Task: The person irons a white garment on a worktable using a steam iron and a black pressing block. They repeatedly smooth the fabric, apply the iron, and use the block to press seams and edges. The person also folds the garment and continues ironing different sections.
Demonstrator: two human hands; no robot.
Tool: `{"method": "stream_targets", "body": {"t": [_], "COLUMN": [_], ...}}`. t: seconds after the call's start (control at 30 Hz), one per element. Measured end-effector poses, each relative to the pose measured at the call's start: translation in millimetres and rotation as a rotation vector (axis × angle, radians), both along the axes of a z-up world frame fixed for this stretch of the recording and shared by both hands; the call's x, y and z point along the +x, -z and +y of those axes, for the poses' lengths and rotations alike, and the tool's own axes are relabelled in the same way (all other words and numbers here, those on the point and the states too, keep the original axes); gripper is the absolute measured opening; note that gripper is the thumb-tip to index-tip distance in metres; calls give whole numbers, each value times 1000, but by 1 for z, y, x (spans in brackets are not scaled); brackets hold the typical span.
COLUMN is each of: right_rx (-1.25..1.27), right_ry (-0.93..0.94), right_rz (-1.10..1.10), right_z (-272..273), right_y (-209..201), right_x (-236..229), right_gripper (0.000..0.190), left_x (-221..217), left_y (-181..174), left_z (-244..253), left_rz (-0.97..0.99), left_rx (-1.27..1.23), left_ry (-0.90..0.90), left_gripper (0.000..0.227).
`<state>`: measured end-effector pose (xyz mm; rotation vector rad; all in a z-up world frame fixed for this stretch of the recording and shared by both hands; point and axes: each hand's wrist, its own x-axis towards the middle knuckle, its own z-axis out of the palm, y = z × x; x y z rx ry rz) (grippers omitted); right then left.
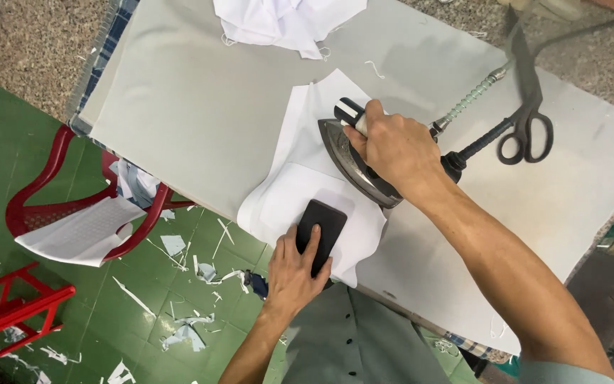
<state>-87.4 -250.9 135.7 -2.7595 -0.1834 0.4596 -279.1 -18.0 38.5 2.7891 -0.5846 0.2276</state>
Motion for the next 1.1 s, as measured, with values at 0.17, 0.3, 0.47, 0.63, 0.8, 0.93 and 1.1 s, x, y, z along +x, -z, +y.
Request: {"method": "stream_targets", "body": {"t": [0.17, 0.3, 0.47, 0.63, 0.8, 0.93, 1.1], "right_rx": [24, 22, -53, -103, 114, 16, -739], "right_ry": [87, 301, 516, 646, 860, 694, 342], "right_rz": [92, 252, 286, 246, 80, -57, -423], "right_z": [-26, -54, -88, -116, -123, -106, -84], "right_y": [-4, -12, 17, 50, 44, 48, 78], "right_x": [-36, -89, -166, -215, -226, -273, -325], "right_gripper": [42, 56, 65, 68, 64, 62, 79], "left_x": [37, 76, 127, 158, 122, 40, 33], "left_y": [-1, 4, 8, 9, 22, -2, 26], "left_z": [-29, -52, -74, -90, -75, -9, 122], "left_rz": [-109, -136, -115, -71, -42, -58, -66], "left_rx": [46, 34, -11, -64, 80, 4, 170], "left_ry": [-1, -10, 5, 14, 1, 147, 137], "left_gripper": [60, 58, 58, 60, 69, 62, 66]}}
